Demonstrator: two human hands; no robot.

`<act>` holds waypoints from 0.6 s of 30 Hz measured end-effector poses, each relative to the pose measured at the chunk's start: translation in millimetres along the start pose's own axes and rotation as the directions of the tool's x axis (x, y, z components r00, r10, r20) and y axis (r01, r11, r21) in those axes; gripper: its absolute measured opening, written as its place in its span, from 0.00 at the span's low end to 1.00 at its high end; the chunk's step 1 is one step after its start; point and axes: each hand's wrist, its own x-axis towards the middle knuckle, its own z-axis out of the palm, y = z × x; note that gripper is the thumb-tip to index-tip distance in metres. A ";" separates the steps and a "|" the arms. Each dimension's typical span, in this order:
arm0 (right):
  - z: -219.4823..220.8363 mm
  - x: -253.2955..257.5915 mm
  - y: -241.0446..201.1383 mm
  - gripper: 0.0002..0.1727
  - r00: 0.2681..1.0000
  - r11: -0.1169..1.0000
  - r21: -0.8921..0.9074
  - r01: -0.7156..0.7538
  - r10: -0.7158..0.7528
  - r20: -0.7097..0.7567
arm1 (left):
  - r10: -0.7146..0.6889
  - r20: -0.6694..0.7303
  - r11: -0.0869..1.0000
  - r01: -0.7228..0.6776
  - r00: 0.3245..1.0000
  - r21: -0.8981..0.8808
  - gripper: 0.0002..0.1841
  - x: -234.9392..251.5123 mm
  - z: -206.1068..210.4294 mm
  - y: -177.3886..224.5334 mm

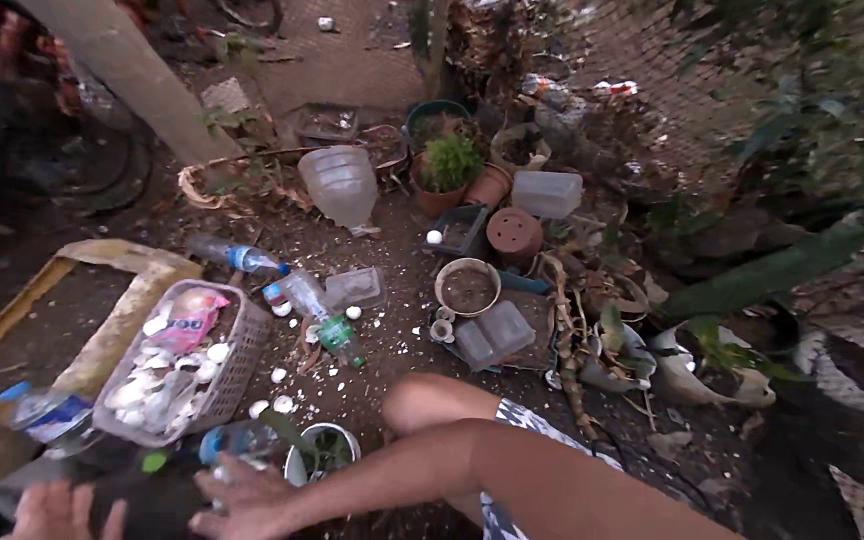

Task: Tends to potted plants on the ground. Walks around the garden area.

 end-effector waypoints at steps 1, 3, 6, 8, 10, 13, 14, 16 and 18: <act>-1.3 1.6 -3.2 0.29 0.996 0.975 0.203 -0.087 0.085 0.021 | 0.127 0.018 0.981 -0.129 0.992 0.148 0.34 -3.7 3.2 -6.8; -12.7 2.5 -25.7 0.29 0.947 0.715 0.638 -0.286 0.311 0.076 | 0.312 0.103 0.853 -0.326 0.944 0.408 0.32 -21.7 32.9 -23.7; -43.1 9.1 -39.5 0.39 0.890 0.479 0.773 -0.416 0.388 0.239 | 0.214 0.327 0.667 -0.382 0.921 0.640 0.38 -25.8 24.0 -82.5; -56.2 13.5 -36.2 0.34 0.913 0.609 0.690 -0.391 0.351 0.207 | -0.026 0.355 0.537 -0.286 0.935 0.793 0.31 -14.8 3.8 -80.0; -55.8 18.0 -30.1 0.27 0.955 0.819 0.492 -0.296 0.254 0.151 | -0.164 0.295 0.469 -0.189 0.941 0.863 0.25 -10.7 -6.2 -59.7; -43.0 25.0 -16.2 0.19 0.975 0.959 0.191 -0.208 0.188 0.120 | -0.227 0.267 0.472 -0.134 0.937 0.871 0.19 -18.9 -15.0 -24.4; -38.3 26.2 -11.9 0.17 0.970 0.965 0.140 -0.220 0.202 0.135 | -0.230 0.296 0.463 -0.163 0.927 0.871 0.18 -25.8 -17.7 -11.8; -32.2 27.7 -5.6 0.17 0.967 0.976 0.012 -0.217 0.213 0.142 | -0.178 0.400 0.423 -0.298 0.899 0.856 0.22 -48.7 -24.5 9.1; -31.7 32.5 1.0 0.19 0.982 0.978 -0.167 -0.125 0.146 0.121 | -0.147 0.494 0.344 -0.424 0.857 0.838 0.27 -82.1 -29.2 29.0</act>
